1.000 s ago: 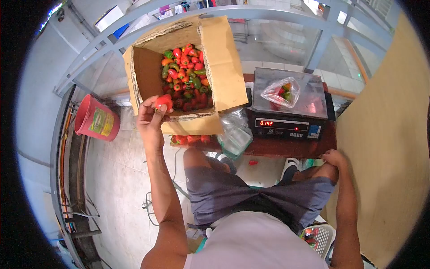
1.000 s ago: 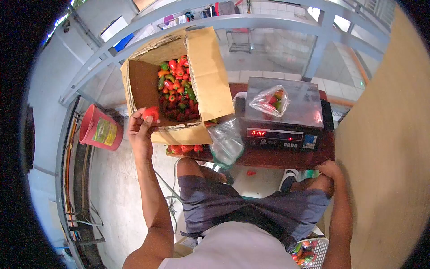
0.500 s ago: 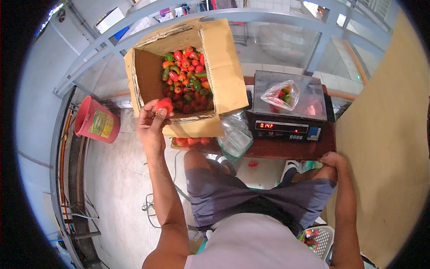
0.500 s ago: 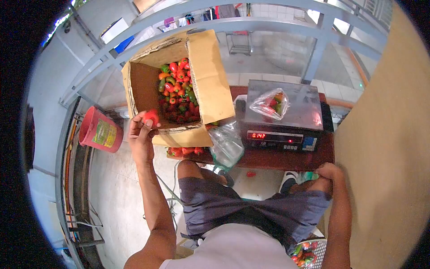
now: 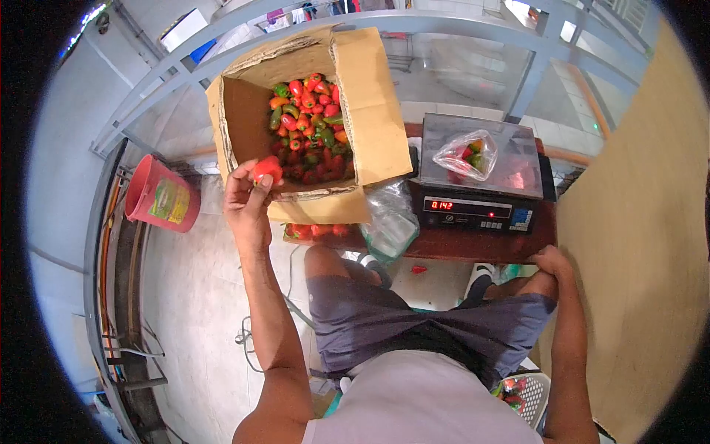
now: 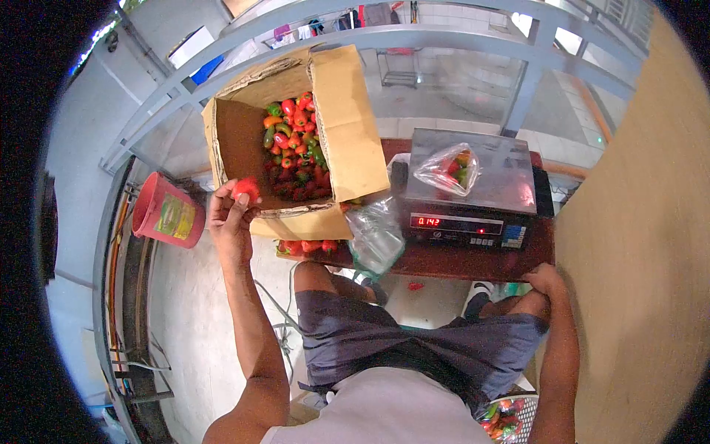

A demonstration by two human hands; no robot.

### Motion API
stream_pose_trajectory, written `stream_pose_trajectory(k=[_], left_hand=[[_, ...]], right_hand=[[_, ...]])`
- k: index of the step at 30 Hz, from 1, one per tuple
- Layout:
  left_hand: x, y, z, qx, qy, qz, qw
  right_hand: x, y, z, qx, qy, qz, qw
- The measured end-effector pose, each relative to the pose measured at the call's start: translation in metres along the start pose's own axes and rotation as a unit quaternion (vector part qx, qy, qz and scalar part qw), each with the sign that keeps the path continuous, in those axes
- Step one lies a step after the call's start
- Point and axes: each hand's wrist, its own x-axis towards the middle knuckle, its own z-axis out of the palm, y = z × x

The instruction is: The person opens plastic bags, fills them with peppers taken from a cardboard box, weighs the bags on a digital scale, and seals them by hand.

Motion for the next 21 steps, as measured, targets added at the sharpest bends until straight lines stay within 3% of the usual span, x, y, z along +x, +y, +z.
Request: stream_pose_trajectory(k=[3, 5, 6, 7, 8, 10, 11, 13, 17, 21], left_hand=[[0.002, 0.001, 0.003, 0.047, -0.022, 0.015, 0.999], [-0.004, 0.002, 0.024, 0.123, -0.082, 0.023, 0.989], [-0.012, 0.005, 0.05, 0.085, -0.136, -0.011, 0.987], [-0.018, -0.007, 0.077, 0.05, -0.2, 0.018, 0.978], [-0.017, -0.018, 0.103, 0.146, -0.266, 0.104, 0.947], [-0.022, -0.036, 0.164, 0.092, -0.333, 0.057, 0.937], [-0.016, -0.05, 0.189, 0.155, -0.352, 0.066, 0.921], [-0.004, -0.081, 0.23, 0.29, -0.365, 0.144, 0.873], [0.001, -0.089, 0.254, 0.231, -0.306, 0.144, 0.912], [0.007, -0.062, 0.238, 0.235, -0.351, 0.116, 0.899]], right_hand=[[-0.043, -0.059, -0.05, 0.156, 0.034, 0.12, 0.98], [-0.053, -0.081, -0.058, 0.179, 0.165, 0.028, 0.97], [-0.057, -0.093, -0.063, 0.185, 0.229, -0.019, 0.955], [-0.057, -0.115, -0.075, 0.231, 0.289, -0.046, 0.928], [-0.054, -0.142, -0.09, 0.274, 0.346, -0.073, 0.894], [-0.06, -0.198, -0.135, 0.235, 0.497, -0.158, 0.82], [-0.062, -0.223, -0.159, 0.179, 0.519, -0.178, 0.816], [-0.049, -0.246, -0.19, 0.09, 0.527, -0.213, 0.818], [-0.019, -0.245, -0.223, -0.021, 0.477, -0.222, 0.85], [-0.017, -0.239, -0.23, -0.039, 0.463, -0.239, 0.853]])
